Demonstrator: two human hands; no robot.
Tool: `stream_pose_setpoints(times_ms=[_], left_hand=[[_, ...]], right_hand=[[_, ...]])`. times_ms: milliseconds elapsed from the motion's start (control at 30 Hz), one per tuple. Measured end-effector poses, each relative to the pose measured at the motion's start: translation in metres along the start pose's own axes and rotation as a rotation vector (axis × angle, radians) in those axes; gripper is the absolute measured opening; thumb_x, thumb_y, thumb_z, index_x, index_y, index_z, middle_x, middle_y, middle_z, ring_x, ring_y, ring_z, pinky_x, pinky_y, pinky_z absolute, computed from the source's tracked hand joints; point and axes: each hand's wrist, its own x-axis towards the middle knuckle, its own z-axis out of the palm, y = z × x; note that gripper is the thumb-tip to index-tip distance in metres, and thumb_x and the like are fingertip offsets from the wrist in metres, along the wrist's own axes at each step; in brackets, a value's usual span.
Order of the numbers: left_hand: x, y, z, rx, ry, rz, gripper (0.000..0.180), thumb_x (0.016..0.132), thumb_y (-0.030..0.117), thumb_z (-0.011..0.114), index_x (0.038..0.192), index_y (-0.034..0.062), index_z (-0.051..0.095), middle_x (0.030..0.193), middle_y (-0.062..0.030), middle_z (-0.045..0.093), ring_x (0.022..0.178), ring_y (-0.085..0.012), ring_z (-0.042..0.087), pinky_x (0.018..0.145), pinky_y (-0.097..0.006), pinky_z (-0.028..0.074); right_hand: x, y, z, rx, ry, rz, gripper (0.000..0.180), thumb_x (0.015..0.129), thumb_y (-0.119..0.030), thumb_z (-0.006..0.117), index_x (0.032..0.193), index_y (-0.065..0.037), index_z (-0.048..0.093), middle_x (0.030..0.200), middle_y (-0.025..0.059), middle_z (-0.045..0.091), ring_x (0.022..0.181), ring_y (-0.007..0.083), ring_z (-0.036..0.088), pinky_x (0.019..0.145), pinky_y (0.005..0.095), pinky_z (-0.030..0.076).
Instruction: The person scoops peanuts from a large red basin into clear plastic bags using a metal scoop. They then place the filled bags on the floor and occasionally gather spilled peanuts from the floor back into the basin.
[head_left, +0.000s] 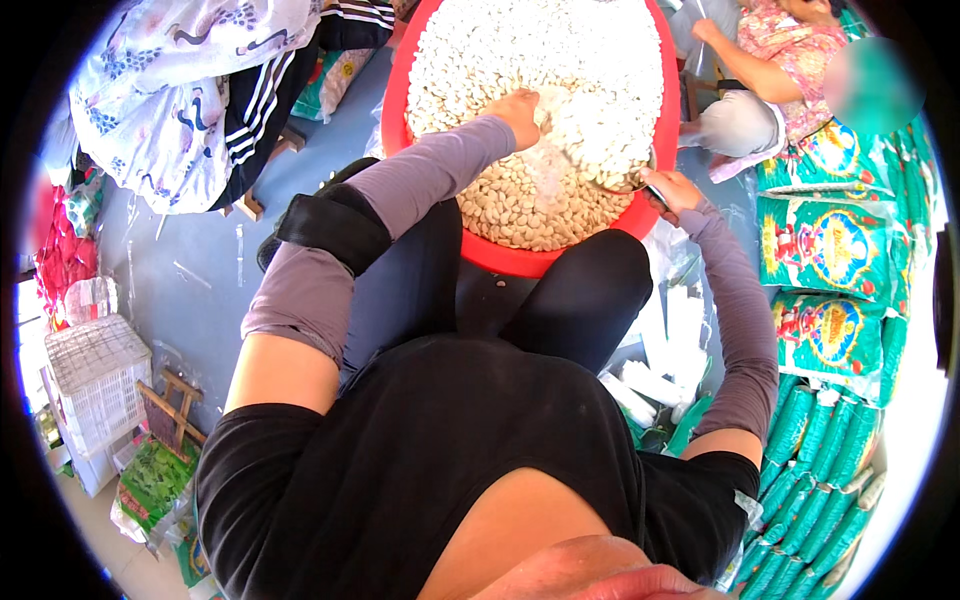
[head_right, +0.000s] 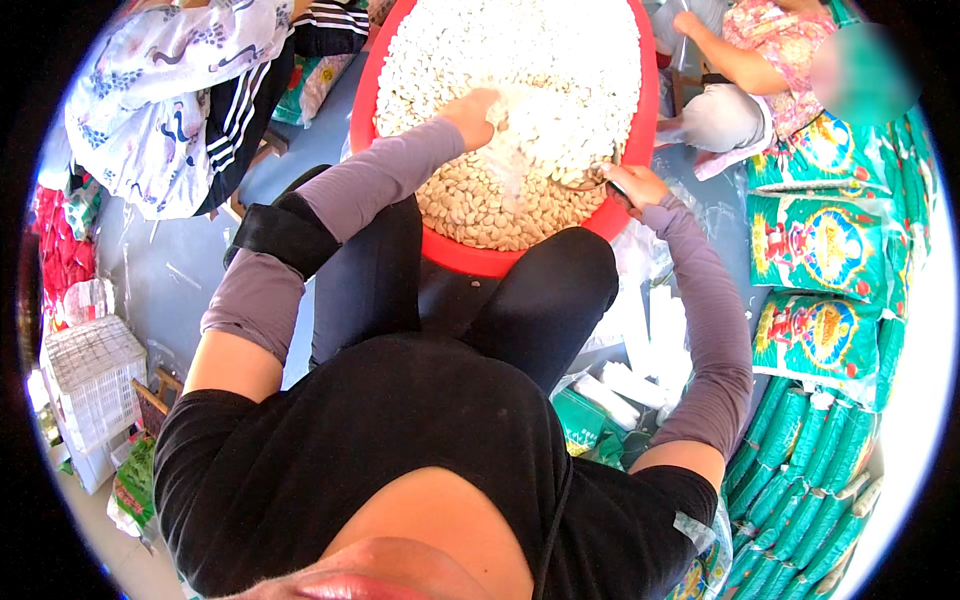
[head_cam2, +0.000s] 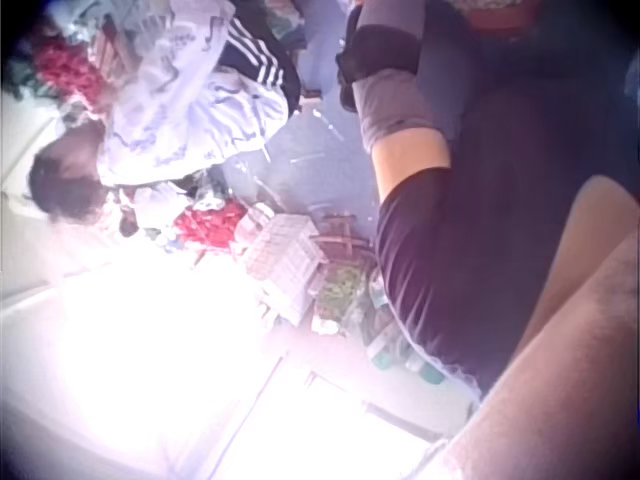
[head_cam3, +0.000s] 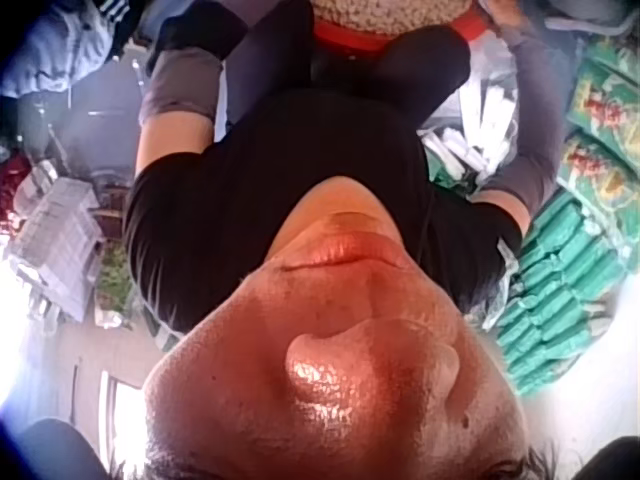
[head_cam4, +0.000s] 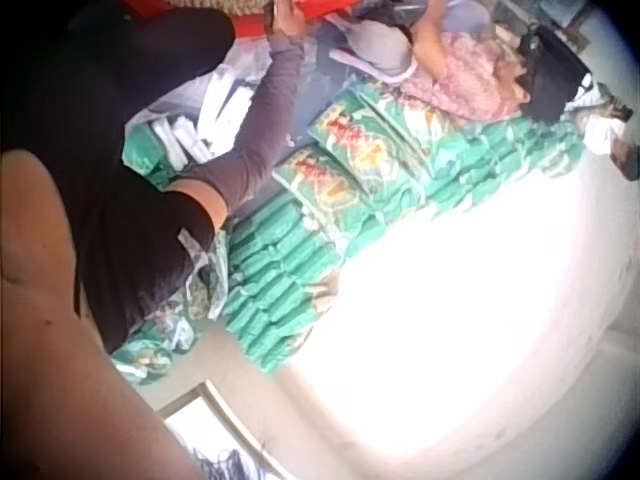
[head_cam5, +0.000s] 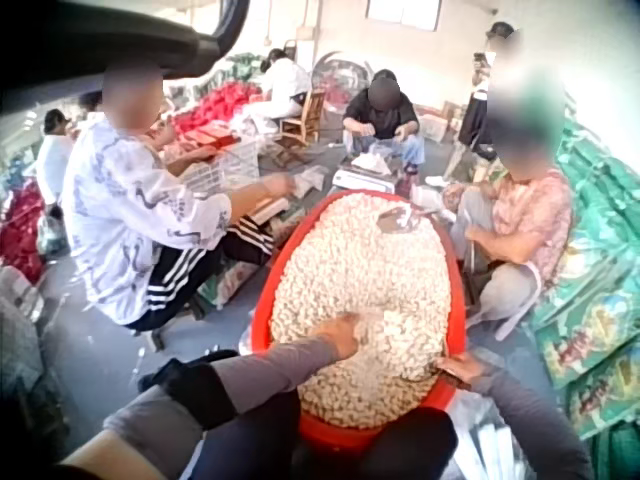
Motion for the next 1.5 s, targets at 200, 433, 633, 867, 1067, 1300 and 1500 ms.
stream_pose_setpoints(times_ms=[200, 433, 633, 867, 1067, 1300, 1500], left_hand=[[0.01, 0.003, 0.035, -0.279, -0.119, 0.109, 0.061, 0.077, 0.001, 0.044, 0.135, 0.0031, 0.028, 0.138, -0.017, 0.032, 0.118, -0.03, 0.043, 0.099, -0.032, 0.036], [-0.035, 0.0, -0.023, -0.635, -0.085, -0.129, 0.067, 0.074, 0.004, 0.049, 0.137, 0.002, 0.024, 0.14, -0.022, 0.025, 0.121, -0.0279, 0.037, 0.098, -0.027, 0.032], [-0.056, -0.054, -0.018, -0.384, 0.235, -0.011, 0.068, 0.073, 0.008, 0.051, 0.136, 0.0006, 0.025, 0.138, -0.0225, 0.028, 0.128, -0.0294, 0.032, 0.103, -0.029, 0.028], [-0.057, -0.037, -0.028, -0.341, 0.185, -0.022, 0.071, 0.068, 0.006, 0.052, 0.134, 0.0001, 0.027, 0.138, -0.0212, 0.03, 0.123, -0.0308, 0.038, 0.1, -0.032, 0.033], [-0.044, -0.037, -0.027, -0.293, 0.199, 0.042, 0.07, 0.069, 0.005, 0.051, 0.135, 0.0021, 0.028, 0.138, -0.0196, 0.031, 0.121, -0.0303, 0.039, 0.099, -0.032, 0.035], [-0.046, -0.048, -0.022, -0.273, 0.157, -0.008, 0.072, 0.069, 0.008, 0.053, 0.135, 0.0034, 0.027, 0.139, -0.0193, 0.029, 0.123, -0.0276, 0.038, 0.1, -0.031, 0.034], [-0.044, -0.045, -0.021, -0.302, 0.136, 0.005, 0.074, 0.069, 0.012, 0.054, 0.136, 0.0041, 0.026, 0.139, -0.0196, 0.028, 0.124, -0.0282, 0.037, 0.1, -0.03, 0.033]], right_hand=[[0.021, -0.045, 0.037, -0.396, -0.154, 0.017, 0.045, 0.086, -0.047, 0.048, 0.084, -0.004, 0.061, 0.05, 0.0021, 0.047, 0.042, 0.0135, 0.046, 0.039, 0.0272, 0.034], [0.013, -0.072, 0.109, -1.429, 0.584, -0.441, 0.024, 0.078, -0.024, 0.06, 0.096, -0.009, 0.056, 0.081, 0.0133, 0.061, 0.07, 0.029, 0.063, 0.06, 0.037, 0.05], [-0.001, -0.053, 0.033, -0.877, 0.43, -0.229, 0.039, 0.083, -0.04, 0.049, 0.087, -0.003, 0.059, 0.079, 0.0157, 0.064, 0.076, 0.0302, 0.063, 0.063, 0.0395, 0.048], [0.168, 0.073, 0.015, -0.564, 0.047, -0.058, 0.048, 0.082, -0.045, 0.045, 0.088, 0.0, 0.062, 0.074, 0.0159, 0.062, 0.072, 0.0276, 0.059, 0.065, 0.0372, 0.043], [0.293, 0.112, 0.073, -0.241, 0.186, -0.281, 0.045, 0.078, -0.043, 0.049, 0.081, 0.0, 0.062, 0.063, 0.0081, 0.056, 0.061, 0.0177, 0.052, 0.055, 0.031, 0.039], [0.164, 0.043, 0.053, 0.184, 0.183, 0.111, 0.04, 0.081, -0.045, 0.044, 0.071, -0.008, 0.054, 0.047, 0.0009, 0.043, 0.035, 0.0106, 0.036, 0.032, 0.0269, 0.025], [0.119, 0.068, 0.006, 0.263, 0.27, 0.076, 0.041, 0.081, -0.042, 0.045, 0.072, -0.003, 0.054, 0.048, 0.0022, 0.045, 0.031, 0.0113, 0.034, 0.028, 0.0265, 0.023]])
